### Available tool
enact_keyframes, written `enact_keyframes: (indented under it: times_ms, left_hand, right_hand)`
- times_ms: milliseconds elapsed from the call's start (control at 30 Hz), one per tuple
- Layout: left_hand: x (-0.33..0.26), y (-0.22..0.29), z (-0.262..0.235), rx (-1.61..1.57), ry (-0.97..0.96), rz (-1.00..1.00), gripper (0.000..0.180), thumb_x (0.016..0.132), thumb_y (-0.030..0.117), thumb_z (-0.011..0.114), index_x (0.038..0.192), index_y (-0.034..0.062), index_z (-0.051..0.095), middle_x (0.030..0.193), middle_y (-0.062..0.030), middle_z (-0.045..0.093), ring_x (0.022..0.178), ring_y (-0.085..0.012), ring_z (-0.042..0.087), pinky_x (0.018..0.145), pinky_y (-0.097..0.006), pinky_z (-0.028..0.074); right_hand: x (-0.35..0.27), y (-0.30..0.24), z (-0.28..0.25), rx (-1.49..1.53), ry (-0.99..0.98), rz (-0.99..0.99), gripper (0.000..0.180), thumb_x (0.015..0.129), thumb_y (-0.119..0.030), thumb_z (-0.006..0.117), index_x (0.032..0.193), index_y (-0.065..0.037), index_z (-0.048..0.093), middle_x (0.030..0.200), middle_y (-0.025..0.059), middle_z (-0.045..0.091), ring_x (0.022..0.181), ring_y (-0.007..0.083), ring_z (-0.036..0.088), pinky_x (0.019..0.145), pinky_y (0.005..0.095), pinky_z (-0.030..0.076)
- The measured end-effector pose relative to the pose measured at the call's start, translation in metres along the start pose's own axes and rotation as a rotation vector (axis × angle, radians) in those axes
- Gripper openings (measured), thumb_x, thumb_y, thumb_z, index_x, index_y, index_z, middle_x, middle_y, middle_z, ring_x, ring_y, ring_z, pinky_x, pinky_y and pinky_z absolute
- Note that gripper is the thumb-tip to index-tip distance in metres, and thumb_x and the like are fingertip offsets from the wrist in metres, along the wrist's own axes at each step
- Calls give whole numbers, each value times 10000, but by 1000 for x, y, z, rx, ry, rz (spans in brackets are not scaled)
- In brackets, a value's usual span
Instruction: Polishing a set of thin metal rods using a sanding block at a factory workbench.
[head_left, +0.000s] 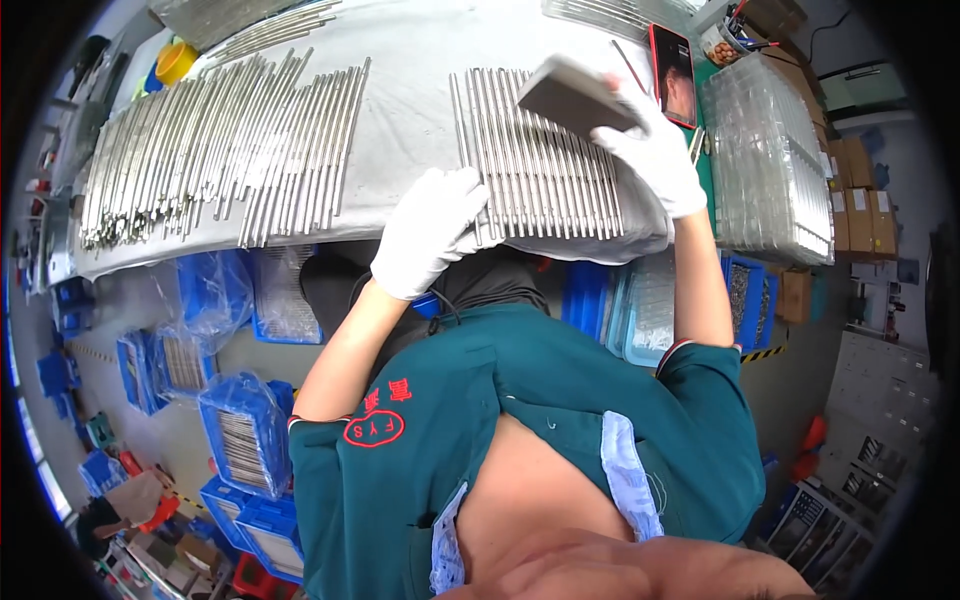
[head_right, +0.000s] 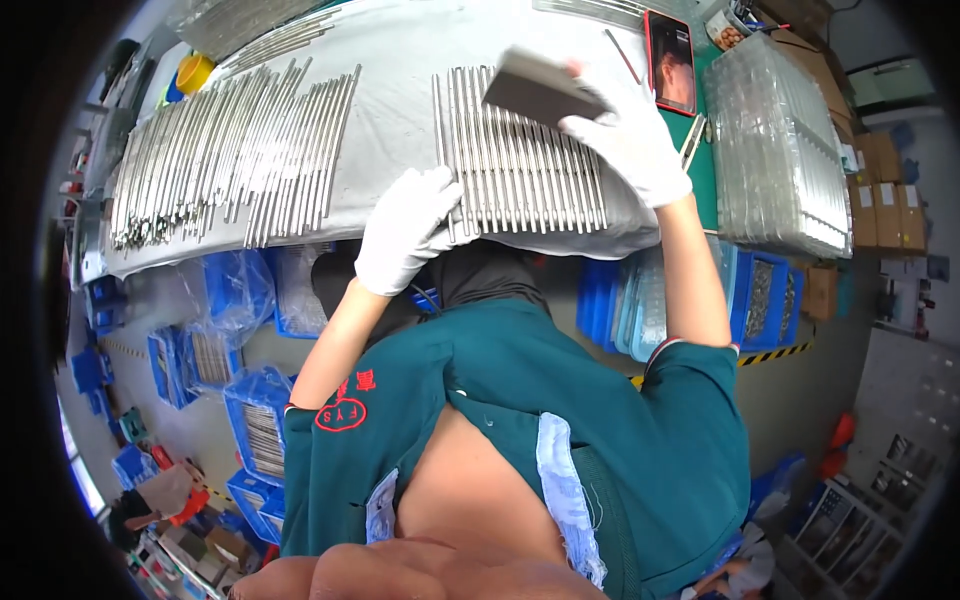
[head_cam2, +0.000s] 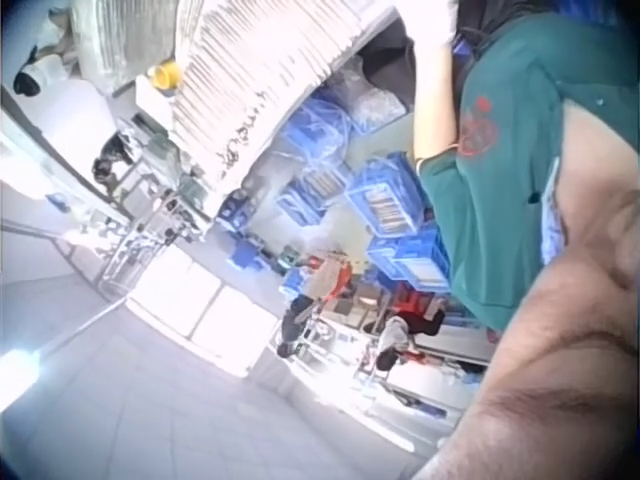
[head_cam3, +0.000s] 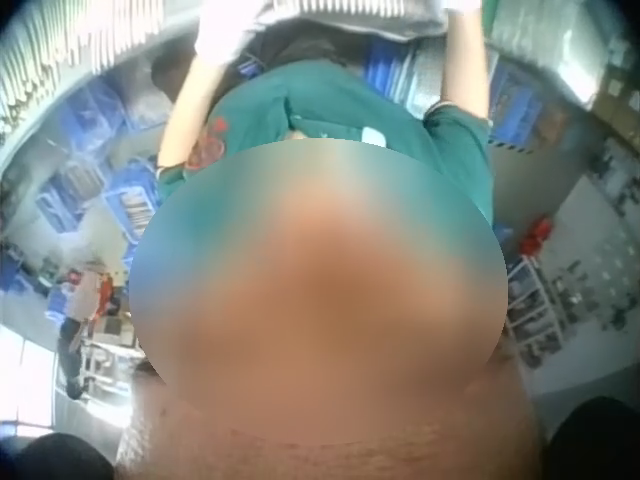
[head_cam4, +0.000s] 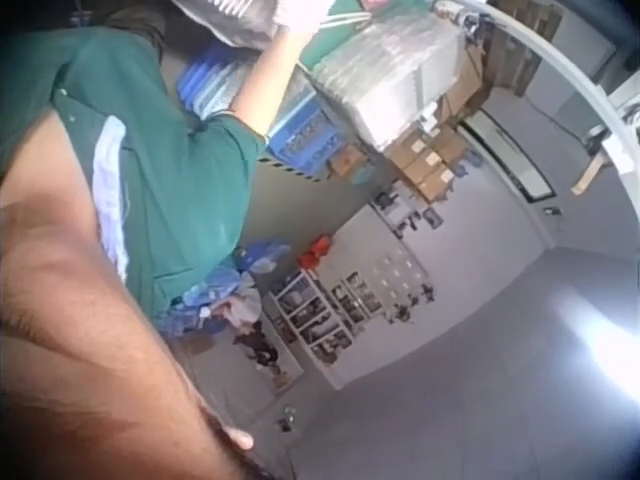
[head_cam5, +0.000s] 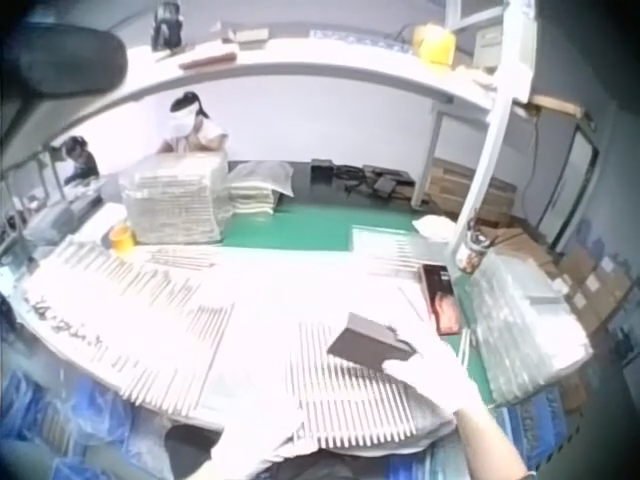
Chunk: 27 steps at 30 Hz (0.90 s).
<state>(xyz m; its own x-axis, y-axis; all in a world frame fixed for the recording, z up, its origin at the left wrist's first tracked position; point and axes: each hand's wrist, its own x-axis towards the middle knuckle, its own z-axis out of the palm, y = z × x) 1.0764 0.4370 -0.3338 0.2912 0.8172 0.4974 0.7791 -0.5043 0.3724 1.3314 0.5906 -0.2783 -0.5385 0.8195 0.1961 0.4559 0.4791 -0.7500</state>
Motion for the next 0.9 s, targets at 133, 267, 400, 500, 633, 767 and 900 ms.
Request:
enact_keyframes:
  times_ms: [133,267,400,500,633,767,900]
  left_hand:
    - [0,-2,-1,120,-54,77,520,732,310,690,1141,13,568,1136,-143,559,986,-306,527,882,-400,430]
    - [5,10,-8,179,-113,66,564,727,335,697,1160,-1,566,1160,-158,558,1038,-309,523,926,-417,408]
    - [6,16,-10,131,-106,-20,599,714,357,716,1169,-6,573,1187,-168,548,1073,-310,513,952,-430,391]
    - [10,19,-13,122,-167,-89,611,716,360,720,1181,-7,569,1205,-172,537,1096,-311,508,976,-439,376]
    - [6,18,-5,171,-172,-57,624,731,352,712,1218,1,542,1216,-171,525,1120,-311,500,1013,-449,347]
    - [13,22,-12,194,-332,-90,632,753,350,704,1259,15,527,1276,-174,513,1173,-332,483,1038,-471,323]
    - [6,19,-10,194,-300,-42,688,783,434,665,1308,21,495,1303,-200,501,1195,-375,489,1058,-520,306]
  right_hand:
    - [-42,-3,14,283,641,113,720,807,-65,747,1439,-27,405,1282,106,567,992,136,588,860,256,486]
    - [-74,25,35,202,798,169,701,801,4,729,1432,-31,424,1312,136,543,1112,195,560,956,292,451]
    - [-83,51,38,105,802,63,704,782,18,754,1415,-30,449,1250,134,581,1053,187,588,919,282,473]
    - [-75,46,40,55,819,-3,702,777,14,762,1408,-43,462,1171,129,615,1003,183,604,873,282,493]
    - [-74,54,41,-45,780,-75,710,772,5,771,1409,-109,479,1056,129,645,896,193,630,794,301,520]
    - [-73,53,40,-192,791,-75,718,755,-23,791,1400,-133,494,1018,141,649,839,225,638,755,316,520]
    - [-77,62,40,-208,777,-60,723,737,-47,807,1389,-130,507,1021,153,650,829,250,637,756,333,518]
